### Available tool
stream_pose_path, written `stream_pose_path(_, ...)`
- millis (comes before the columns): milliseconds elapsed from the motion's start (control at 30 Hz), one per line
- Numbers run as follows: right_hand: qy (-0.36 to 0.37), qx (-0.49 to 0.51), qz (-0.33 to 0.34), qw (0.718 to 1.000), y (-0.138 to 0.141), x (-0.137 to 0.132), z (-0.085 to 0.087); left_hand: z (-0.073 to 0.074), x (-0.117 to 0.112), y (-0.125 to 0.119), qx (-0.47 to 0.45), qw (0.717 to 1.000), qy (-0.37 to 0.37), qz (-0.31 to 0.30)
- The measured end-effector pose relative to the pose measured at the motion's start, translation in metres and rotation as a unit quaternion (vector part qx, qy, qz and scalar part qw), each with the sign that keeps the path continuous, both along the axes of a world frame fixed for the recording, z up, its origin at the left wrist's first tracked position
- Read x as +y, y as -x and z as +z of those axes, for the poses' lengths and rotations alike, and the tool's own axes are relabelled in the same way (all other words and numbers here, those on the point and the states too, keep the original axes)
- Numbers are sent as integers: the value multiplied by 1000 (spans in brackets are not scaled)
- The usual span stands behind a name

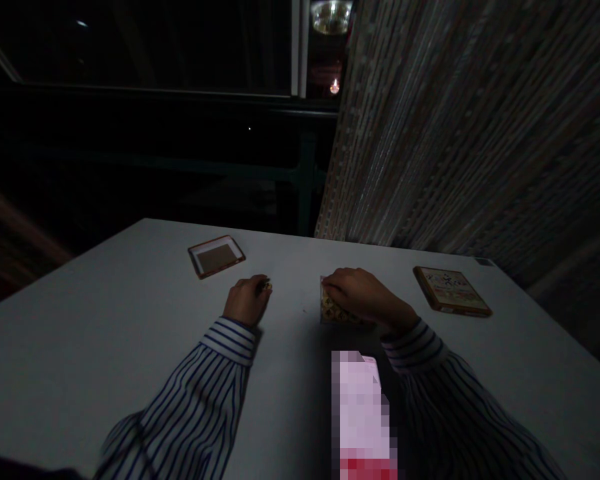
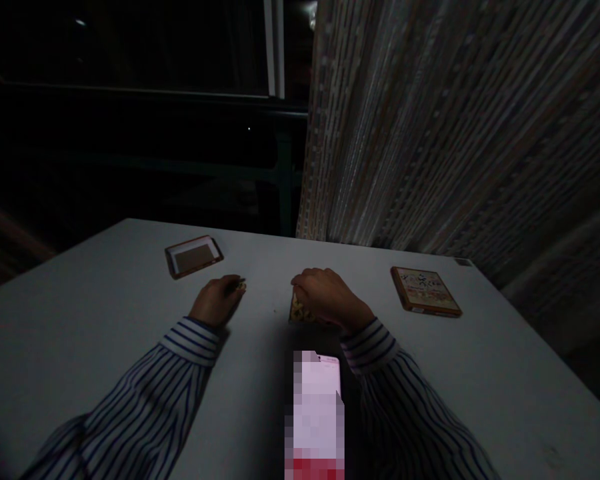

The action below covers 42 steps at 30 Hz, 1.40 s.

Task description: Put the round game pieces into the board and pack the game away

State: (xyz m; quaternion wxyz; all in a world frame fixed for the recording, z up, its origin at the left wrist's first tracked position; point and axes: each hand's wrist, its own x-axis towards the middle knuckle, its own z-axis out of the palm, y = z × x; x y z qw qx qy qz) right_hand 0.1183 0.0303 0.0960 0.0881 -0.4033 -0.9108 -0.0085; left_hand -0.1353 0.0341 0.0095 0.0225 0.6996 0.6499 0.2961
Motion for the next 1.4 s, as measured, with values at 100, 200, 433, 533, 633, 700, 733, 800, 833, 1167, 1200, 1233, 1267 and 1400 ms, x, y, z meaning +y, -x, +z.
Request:
stream_pose_path(100, 5, 7, -7, 1000, -1, 0, 2, 1, -1, -2, -12, 1000, -22, -6)
stream_pose_path(200, 4, 6, -10, 1000, -1, -2, 4, 6, -4, -6, -31, 999, -39, -18)
stream_pose_path(433, 8, -2, -34, 999, -5, -6, 16, 19, -13, -18, -125, 987, -78, -56)
stream_pose_path(533, 12, 9, -43, 999, -7, -9, 22, 22, -15, -26, -165, 979, -95, -75)
stream_pose_path(633, 3, 16, -47, 999, -10, -10, 24, 25, -18, -34, -185, 972, -106, -95)
stream_pose_path(700, -4, 21, -48, 999, -12, -11, 24, 29, -20, -40, -191, 970, -108, -109)
stream_pose_path(733, -6, 23, -47, 999, -13, -11, 24, 30, -21, -43, -191, 969, -108, -116)
stream_pose_path(800, -5, 26, -50, 998, -14, -11, 25, 34, -23, -48, -186, 968, -109, -127)
stream_pose_path(833, -4, 27, -52, 998, -15, -11, 25, 36, -24, -51, -182, 969, -109, -130)
stream_pose_path(1167, 9, 58, -51, 997, -21, -13, 31, 46, -26, -77, -182, 960, -122, -174)
stream_pose_path(1200, 11, 64, -47, 997, -22, -13, 31, 47, -25, -80, -183, 959, -125, -177)
stream_pose_path(1233, 13, 71, -43, 996, -23, -13, 31, 48, -25, -83, -184, 958, -126, -178)
stream_pose_path(1267, 17, 77, -41, 996, -24, -13, 31, 48, -25, -86, -186, 958, -128, -179)
stream_pose_path(1400, 42, 108, -44, 992, -27, -11, 31, 50, -23, -98, -190, 955, -131, -184)
